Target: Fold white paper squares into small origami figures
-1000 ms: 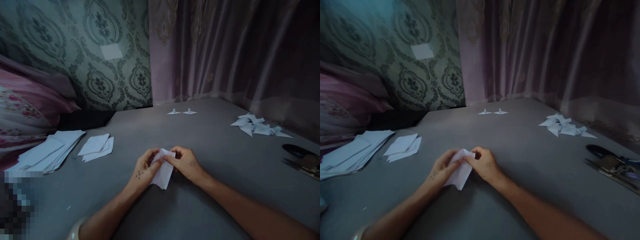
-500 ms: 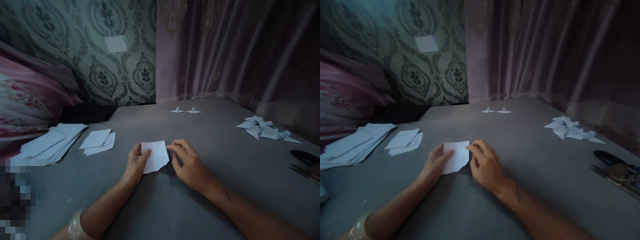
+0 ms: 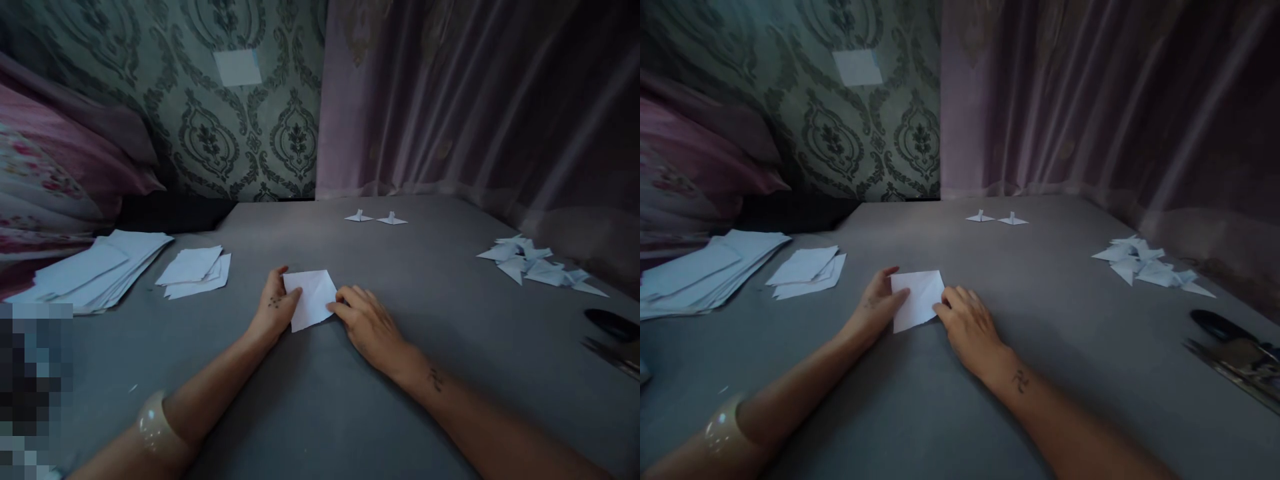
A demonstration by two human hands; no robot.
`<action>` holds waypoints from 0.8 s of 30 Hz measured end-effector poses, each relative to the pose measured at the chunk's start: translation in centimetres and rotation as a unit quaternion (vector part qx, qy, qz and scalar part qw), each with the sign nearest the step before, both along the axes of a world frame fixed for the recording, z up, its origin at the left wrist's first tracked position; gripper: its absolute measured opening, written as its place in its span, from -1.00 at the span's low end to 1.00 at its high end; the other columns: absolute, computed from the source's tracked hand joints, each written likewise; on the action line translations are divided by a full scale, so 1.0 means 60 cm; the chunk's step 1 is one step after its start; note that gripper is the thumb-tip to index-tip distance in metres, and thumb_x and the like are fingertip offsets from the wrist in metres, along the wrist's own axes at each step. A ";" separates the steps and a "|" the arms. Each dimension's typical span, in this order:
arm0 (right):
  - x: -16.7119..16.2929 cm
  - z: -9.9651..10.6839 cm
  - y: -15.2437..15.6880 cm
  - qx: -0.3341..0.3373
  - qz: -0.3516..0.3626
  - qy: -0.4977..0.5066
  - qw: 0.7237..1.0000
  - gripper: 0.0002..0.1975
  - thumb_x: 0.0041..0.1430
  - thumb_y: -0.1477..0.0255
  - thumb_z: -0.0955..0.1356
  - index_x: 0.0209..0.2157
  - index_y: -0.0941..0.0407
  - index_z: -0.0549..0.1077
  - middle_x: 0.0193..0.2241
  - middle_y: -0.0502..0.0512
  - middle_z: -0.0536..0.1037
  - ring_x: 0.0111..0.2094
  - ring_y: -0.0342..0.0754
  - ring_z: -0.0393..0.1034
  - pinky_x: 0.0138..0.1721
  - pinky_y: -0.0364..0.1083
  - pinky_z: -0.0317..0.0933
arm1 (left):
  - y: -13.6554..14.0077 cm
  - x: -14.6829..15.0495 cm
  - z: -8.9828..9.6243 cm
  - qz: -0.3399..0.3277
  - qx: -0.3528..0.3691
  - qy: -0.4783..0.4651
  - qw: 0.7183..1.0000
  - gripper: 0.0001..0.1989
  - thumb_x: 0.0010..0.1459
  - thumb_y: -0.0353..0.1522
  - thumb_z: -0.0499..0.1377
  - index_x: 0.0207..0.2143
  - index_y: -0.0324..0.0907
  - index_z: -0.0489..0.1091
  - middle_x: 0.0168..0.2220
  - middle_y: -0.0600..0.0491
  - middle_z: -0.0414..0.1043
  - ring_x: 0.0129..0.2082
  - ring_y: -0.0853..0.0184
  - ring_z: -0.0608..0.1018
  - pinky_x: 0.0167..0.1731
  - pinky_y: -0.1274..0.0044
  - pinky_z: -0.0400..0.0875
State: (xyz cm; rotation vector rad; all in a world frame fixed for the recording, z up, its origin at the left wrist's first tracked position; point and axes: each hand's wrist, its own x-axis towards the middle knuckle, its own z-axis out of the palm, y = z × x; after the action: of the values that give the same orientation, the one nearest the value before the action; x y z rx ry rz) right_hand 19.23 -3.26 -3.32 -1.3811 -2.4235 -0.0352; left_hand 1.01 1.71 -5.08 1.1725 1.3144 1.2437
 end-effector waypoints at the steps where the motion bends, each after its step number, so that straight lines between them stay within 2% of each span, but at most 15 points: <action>1: 0.001 0.000 -0.001 -0.010 0.000 0.006 1.000 -0.67 0.22 0.67 0.19 -0.16 0.07 0.48 -0.26 0.11 0.41 -0.25 -0.04 0.24 -0.23 -0.06 0.15 | 0.002 -0.008 0.000 0.004 0.037 0.032 0.999 -0.41 -0.07 -0.47 0.20 0.06 -0.18 0.16 -0.15 -0.07 0.36 -0.26 0.28 0.49 -0.30 0.49 0.39; 3: 0.003 0.001 -0.004 -0.029 0.002 0.023 0.999 -0.67 0.22 0.67 0.19 -0.14 0.08 0.47 -0.26 0.10 0.41 -0.24 -0.05 0.24 -0.22 -0.07 0.17 | 0.001 -0.021 0.008 0.015 0.137 0.113 0.984 -0.42 -0.07 -0.48 0.20 0.06 -0.14 0.21 0.00 -0.11 0.25 -0.06 0.20 0.42 -0.11 0.40 0.32; 5: 0.006 0.002 -0.007 -0.044 0.001 0.047 0.998 -0.69 0.23 0.63 0.20 -0.13 0.07 0.47 -0.26 0.10 0.40 -0.23 -0.05 0.25 -0.21 -0.07 0.19 | -0.008 -0.025 0.022 0.014 0.219 0.215 0.952 -0.54 -0.03 -0.45 0.21 -0.02 -0.11 0.33 0.06 -0.10 0.22 0.04 0.14 0.32 0.03 0.32 0.18; 6: 0.008 0.003 -0.008 -0.050 0.000 0.059 0.997 -0.71 0.24 0.60 0.20 -0.14 0.07 0.47 -0.27 0.10 0.40 -0.22 -0.05 0.26 -0.21 -0.07 0.19 | -0.014 -0.023 0.029 0.008 0.247 0.257 0.934 -0.68 -0.01 -0.41 0.22 -0.14 -0.11 0.42 0.00 -0.08 0.29 0.03 0.11 0.31 0.06 0.29 0.10; 7: 0.010 0.003 -0.009 -0.054 -0.002 0.069 0.996 -0.73 0.25 0.57 0.21 -0.14 0.06 0.48 -0.27 0.10 0.40 -0.22 -0.05 0.26 -0.21 -0.07 0.20 | -0.021 -0.020 0.034 -0.027 0.256 0.290 0.922 -0.81 0.01 -0.37 0.23 -0.26 -0.09 0.47 -0.11 -0.06 0.38 -0.02 0.10 0.34 0.08 0.26 0.03; 8: 0.011 0.004 -0.010 -0.056 -0.006 0.079 0.995 -0.75 0.25 0.55 0.22 -0.16 0.06 0.49 -0.27 0.10 0.40 -0.21 -0.05 0.26 -0.20 -0.07 0.21 | -0.028 -0.015 0.037 -0.076 0.255 0.309 0.913 -0.89 0.00 -0.33 0.25 -0.34 -0.07 0.49 -0.21 -0.03 0.44 -0.09 0.11 0.38 0.09 0.24 -0.03; 9: 0.012 0.004 -0.010 -0.059 -0.010 0.086 0.994 -0.77 0.26 0.52 0.23 -0.18 0.06 0.49 -0.28 0.10 0.40 -0.21 -0.05 0.27 -0.19 -0.07 0.21 | -0.035 -0.009 0.037 -0.124 0.253 0.317 0.906 -0.89 -0.03 -0.28 0.28 -0.38 -0.06 0.49 -0.28 -0.01 0.47 -0.15 0.11 0.40 0.08 0.23 -0.05; 11: 0.012 0.004 -0.011 -0.066 -0.024 0.097 0.993 -0.80 0.25 0.49 0.25 -0.21 0.08 0.50 -0.29 0.10 0.40 -0.23 -0.05 0.28 -0.19 -0.07 0.22 | -0.044 -0.001 0.032 -0.179 0.245 0.316 0.899 -0.79 -0.13 -0.22 0.35 -0.39 -0.05 0.50 -0.32 -0.01 0.48 -0.19 0.09 0.41 0.04 0.25 -0.03; 14: 0.010 0.003 -0.013 -0.077 -0.048 0.107 0.990 -0.83 0.24 0.47 0.27 -0.26 0.09 0.50 -0.31 0.09 0.41 -0.25 -0.06 0.30 -0.21 -0.08 0.23 | -0.050 0.001 0.025 -0.190 0.250 0.348 0.883 -0.81 -0.09 -0.24 0.33 -0.38 -0.07 0.48 -0.31 -0.03 0.49 -0.22 0.10 0.42 -0.04 0.29 0.04; 17: 0.007 0.002 -0.014 -0.083 -0.067 0.113 0.988 -0.84 0.24 0.47 0.27 -0.30 0.10 0.50 -0.33 0.07 0.41 -0.27 -0.07 0.31 -0.23 -0.10 0.23 | -0.051 -0.003 0.033 -0.202 0.274 0.434 0.834 -0.92 0.09 -0.34 0.17 -0.37 -0.11 0.46 -0.31 -0.01 0.50 -0.26 0.16 0.45 -0.11 0.31 0.07; 20: 0.007 0.003 -0.016 -0.092 -0.081 0.123 0.985 -0.84 0.24 0.46 0.27 -0.32 0.11 0.49 -0.34 0.06 0.41 -0.26 -0.08 0.31 -0.23 -0.11 0.22 | -0.052 -0.005 0.044 -0.220 0.274 0.496 0.794 -0.82 0.20 -0.39 0.04 -0.34 -0.13 0.45 -0.27 0.01 0.49 -0.25 0.23 0.46 -0.15 0.34 0.11; 22: 0.008 0.003 -0.015 -0.102 -0.091 0.133 0.982 -0.84 0.25 0.45 0.26 -0.31 0.09 0.49 -0.33 0.05 0.41 -0.24 -0.08 0.32 -0.22 -0.11 0.22 | -0.050 -0.006 0.046 -0.219 0.258 0.503 0.795 -0.79 0.23 -0.36 0.02 -0.34 -0.14 0.44 -0.26 0.03 0.49 -0.24 0.26 0.47 -0.19 0.38 0.14; 24: 0.009 0.003 -0.013 -0.114 -0.104 0.141 0.978 -0.84 0.25 0.44 0.27 -0.30 0.08 0.49 -0.34 0.04 0.41 -0.24 -0.07 0.32 -0.24 -0.12 0.22 | -0.047 -0.005 0.044 -0.206 0.229 0.497 0.811 -0.78 0.23 -0.31 0.03 -0.36 -0.13 0.45 -0.26 0.04 0.48 -0.24 0.28 0.46 -0.23 0.41 0.16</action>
State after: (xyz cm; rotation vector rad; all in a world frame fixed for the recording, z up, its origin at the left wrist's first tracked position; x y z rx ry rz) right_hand 19.79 -4.05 -3.17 -1.6105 -2.0923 0.3729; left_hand 0.72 -1.12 -2.41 2.5251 1.3366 0.5866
